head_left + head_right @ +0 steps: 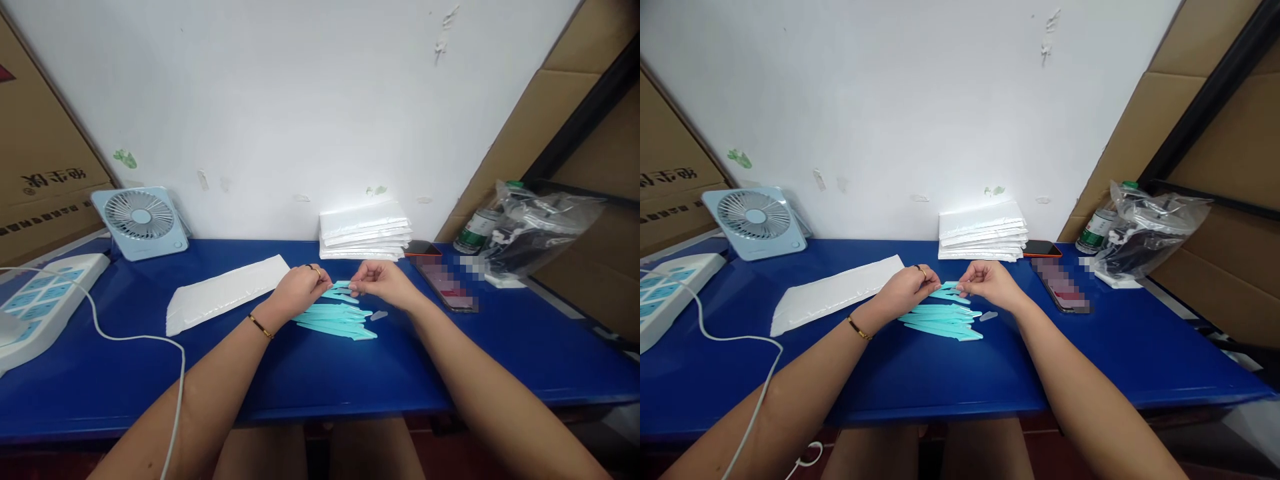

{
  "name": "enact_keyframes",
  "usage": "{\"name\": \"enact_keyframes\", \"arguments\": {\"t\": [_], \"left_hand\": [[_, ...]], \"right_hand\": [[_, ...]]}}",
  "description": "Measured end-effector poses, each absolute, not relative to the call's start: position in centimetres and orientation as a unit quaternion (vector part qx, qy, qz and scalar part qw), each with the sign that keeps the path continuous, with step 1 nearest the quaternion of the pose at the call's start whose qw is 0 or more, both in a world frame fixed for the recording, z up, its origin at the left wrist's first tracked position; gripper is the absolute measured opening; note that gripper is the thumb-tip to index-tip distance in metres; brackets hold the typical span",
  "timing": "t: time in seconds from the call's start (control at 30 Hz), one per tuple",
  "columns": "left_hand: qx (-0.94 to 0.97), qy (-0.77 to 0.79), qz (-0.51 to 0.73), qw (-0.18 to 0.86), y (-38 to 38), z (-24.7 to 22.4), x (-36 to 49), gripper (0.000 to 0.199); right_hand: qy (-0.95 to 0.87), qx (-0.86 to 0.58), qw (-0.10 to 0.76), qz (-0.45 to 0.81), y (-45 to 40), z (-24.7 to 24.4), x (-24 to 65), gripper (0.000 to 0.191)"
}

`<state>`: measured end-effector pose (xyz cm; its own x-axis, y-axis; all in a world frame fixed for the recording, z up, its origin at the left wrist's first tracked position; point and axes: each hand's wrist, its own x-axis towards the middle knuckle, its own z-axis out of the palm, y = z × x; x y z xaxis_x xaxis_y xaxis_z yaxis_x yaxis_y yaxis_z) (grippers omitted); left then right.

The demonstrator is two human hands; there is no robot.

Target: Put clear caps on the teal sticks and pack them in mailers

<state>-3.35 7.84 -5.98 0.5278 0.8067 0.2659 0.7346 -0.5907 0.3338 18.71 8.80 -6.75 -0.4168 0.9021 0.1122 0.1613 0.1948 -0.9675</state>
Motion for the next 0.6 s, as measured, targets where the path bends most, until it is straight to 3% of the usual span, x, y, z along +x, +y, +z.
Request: {"name": "enact_keyframes", "arguments": {"t": [0.17,0.3,0.47,0.6], "left_hand": [[0.86,0.457,0.213,0.076,8.2,-6.5,-3.0,0.019],[0.88,0.426,0.173,0.122,7.7,-6.1,-3.7,0.028],[0.903,0.367,0.085,0.209,6.9,-5.8,-3.9,0.027],[0.886,0.389,0.086,0.236,6.8,-6.0,-3.6,0.021]], "right_hand": [[-0.726,-0.447,0.333,0.404,9.3,-7.2,19.3,0.027],[-0.806,-0.461,0.248,0.276,9.3,-5.8,21.7,0.024],[-0.867,-0.413,0.039,0.276,8.4,-4.1,22.9,0.024],[-0.861,-0.418,0.0,0.291,8.2,-4.3,22.7,0.011]]}}
